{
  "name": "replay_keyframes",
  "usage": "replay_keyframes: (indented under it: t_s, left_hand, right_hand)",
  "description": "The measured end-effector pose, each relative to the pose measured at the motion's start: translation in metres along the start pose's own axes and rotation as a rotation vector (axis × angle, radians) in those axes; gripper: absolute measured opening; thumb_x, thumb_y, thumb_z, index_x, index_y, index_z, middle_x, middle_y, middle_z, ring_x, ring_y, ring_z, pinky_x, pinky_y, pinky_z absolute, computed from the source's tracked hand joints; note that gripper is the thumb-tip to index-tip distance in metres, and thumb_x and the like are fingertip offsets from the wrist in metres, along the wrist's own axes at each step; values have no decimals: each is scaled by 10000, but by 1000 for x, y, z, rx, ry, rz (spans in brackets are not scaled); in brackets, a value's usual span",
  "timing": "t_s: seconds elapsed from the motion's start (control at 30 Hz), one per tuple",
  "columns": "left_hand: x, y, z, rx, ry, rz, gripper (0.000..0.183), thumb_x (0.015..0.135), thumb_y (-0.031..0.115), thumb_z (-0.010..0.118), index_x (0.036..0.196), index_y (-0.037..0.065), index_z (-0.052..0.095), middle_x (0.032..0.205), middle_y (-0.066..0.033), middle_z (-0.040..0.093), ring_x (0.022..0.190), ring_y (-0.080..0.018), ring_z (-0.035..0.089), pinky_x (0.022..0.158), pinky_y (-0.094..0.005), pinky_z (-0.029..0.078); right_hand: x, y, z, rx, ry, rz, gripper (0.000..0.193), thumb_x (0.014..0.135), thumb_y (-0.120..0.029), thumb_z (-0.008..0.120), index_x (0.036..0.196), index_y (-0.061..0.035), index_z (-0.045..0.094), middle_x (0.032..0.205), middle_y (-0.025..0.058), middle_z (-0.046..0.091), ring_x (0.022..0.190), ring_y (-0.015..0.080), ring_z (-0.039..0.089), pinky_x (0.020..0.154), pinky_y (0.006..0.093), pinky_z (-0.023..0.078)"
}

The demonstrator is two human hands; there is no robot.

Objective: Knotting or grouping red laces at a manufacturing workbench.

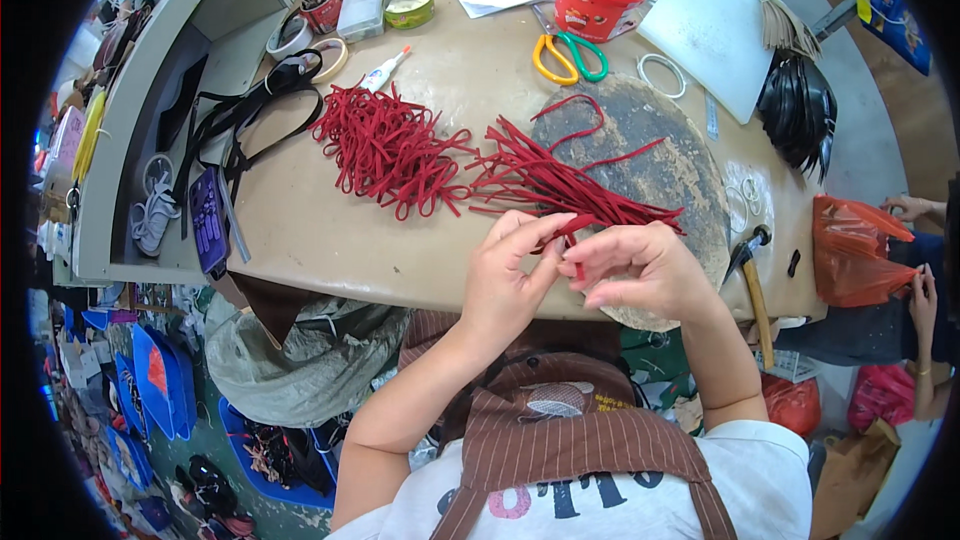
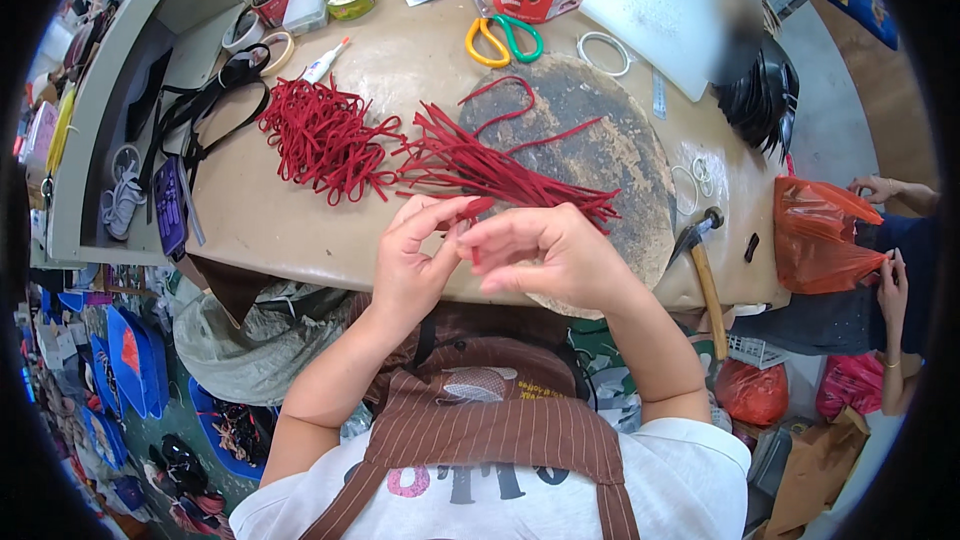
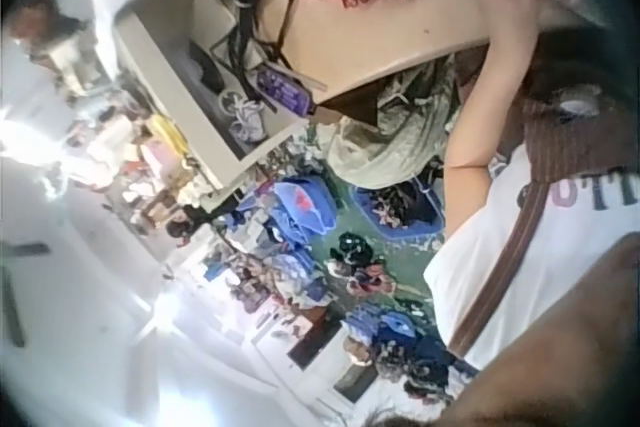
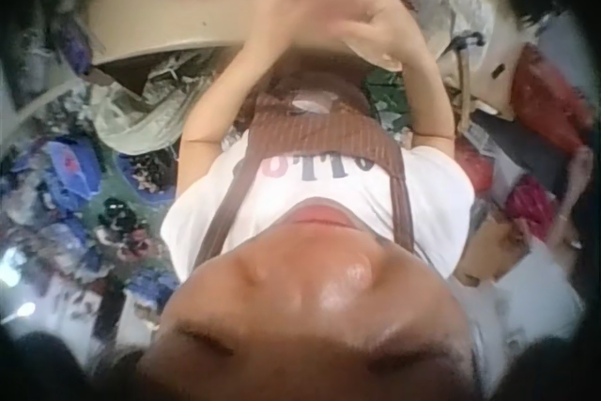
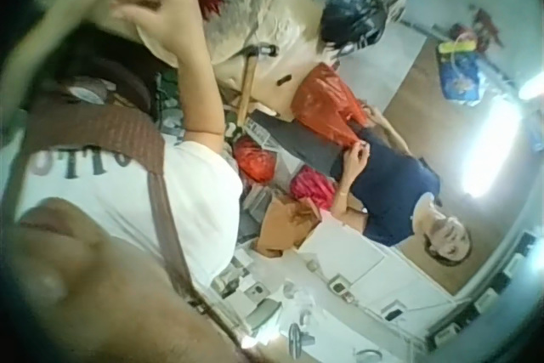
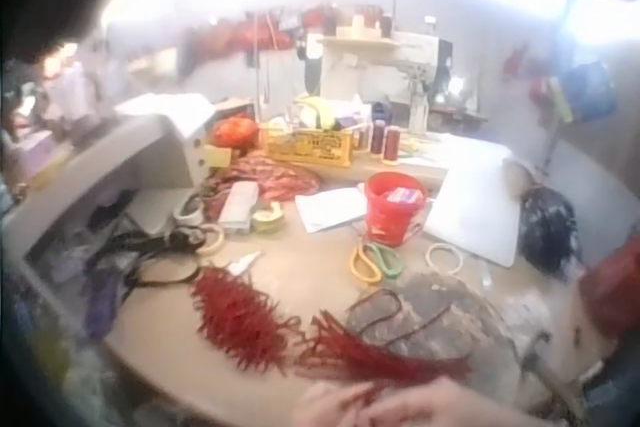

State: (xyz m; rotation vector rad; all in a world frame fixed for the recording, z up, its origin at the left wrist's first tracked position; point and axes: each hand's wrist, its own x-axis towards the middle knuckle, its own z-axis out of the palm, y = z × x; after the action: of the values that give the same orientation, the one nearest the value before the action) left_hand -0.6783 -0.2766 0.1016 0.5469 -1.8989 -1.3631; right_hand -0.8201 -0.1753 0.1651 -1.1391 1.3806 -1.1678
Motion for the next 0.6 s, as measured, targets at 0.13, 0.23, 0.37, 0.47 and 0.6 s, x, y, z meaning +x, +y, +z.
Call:
replay_keyframes:
  t_s: [0.13,0.23,0.37,0.47,0.6]
  left_hand:
    - [3,0,-8,-148,-43,-150,210,808,17,627,1017,12,645,841,-72,618,727,-126,599,650,-239,470]
    - [7,-1,-12,-228,-75,-243,175,818,25,625,988,-13,649,832,-70,623,724,-102,589,639,-228,466]
    - [5,-1,-8,-257,-46,-275,141,845,51,612,948,-36,654,797,-32,622,709,-55,547,603,-196,434]
    - [4,0,-5,-437,5,-389,148,863,88,608,924,-35,662,775,-4,622,698,-39,527,604,-187,420]
    - [2,-5,-8,-560,-26,-447,168,874,125,605,911,-26,668,768,5,623,711,-37,527,632,-188,421]
  right_hand:
    - [6,7,-2,52,14,68,120,774,30,648,894,36,653,909,81,661,827,103,614,746,239,478]
    - [11,17,1,-119,86,-37,94,769,-9,673,861,9,663,808,40,626,782,87,601,705,229,474]
    - [15,27,13,153,166,52,93,798,-8,653,866,7,590,804,21,607,736,51,567,644,192,446]
    - [17,29,14,184,196,59,78,813,-18,641,851,-9,573,766,-1,587,693,32,537,608,182,426]
    - [15,32,12,93,203,89,91,819,-56,638,816,-24,552,718,-38,535,634,12,467,550,168,372]
